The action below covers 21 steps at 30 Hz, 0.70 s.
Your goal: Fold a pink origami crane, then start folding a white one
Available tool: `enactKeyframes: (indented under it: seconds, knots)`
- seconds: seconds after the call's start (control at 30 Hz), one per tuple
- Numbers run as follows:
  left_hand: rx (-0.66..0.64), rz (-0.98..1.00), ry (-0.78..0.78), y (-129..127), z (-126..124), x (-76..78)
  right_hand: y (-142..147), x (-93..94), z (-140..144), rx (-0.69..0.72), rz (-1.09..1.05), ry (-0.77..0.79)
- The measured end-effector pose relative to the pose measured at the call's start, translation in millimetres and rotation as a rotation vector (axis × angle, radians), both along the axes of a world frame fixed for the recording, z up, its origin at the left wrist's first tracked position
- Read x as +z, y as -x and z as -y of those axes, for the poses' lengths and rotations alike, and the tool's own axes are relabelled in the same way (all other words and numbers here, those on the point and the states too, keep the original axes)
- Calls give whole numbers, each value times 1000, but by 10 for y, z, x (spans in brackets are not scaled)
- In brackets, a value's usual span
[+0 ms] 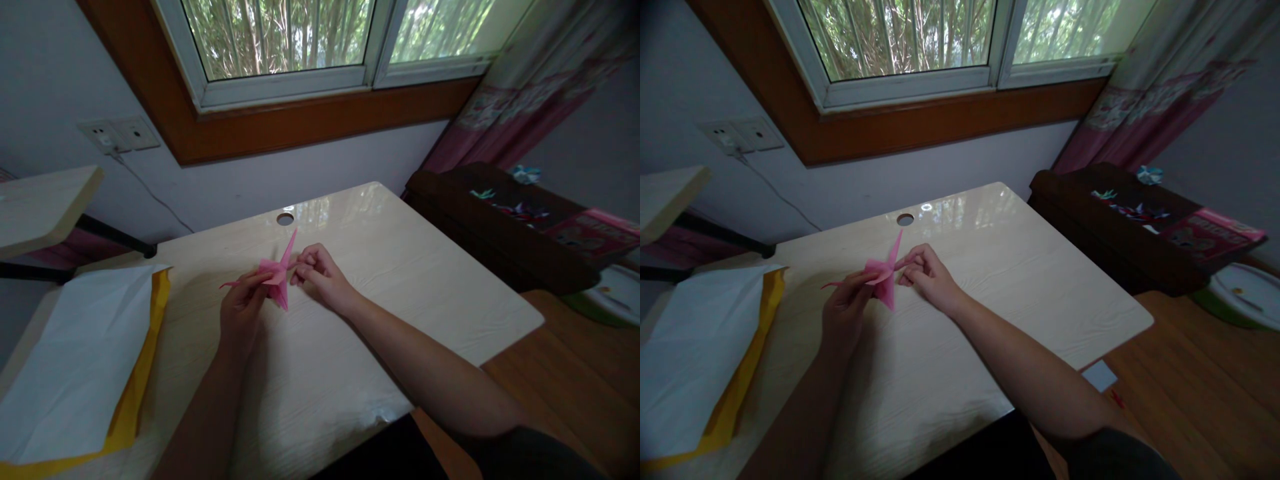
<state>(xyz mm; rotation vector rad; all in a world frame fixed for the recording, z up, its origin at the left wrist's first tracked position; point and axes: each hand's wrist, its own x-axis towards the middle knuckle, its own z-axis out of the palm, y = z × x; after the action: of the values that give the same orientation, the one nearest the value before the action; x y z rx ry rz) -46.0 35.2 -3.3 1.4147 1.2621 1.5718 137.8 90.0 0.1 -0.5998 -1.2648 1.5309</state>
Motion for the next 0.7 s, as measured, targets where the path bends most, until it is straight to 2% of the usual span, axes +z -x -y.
enactKeyframes:
  seconds: [0.13, 0.37, 0.7]
  knots:
    - [78, 24, 54, 5, 0, -6, -3, -7, 26, -12, 100, -128]
    - [41, 45, 50, -5, -12, -62, -28, 19, -22, 31, 333, -334]
    - [1, -30, 51, -56, 38, 5, -5, -59, -53, -65, 293, -158]
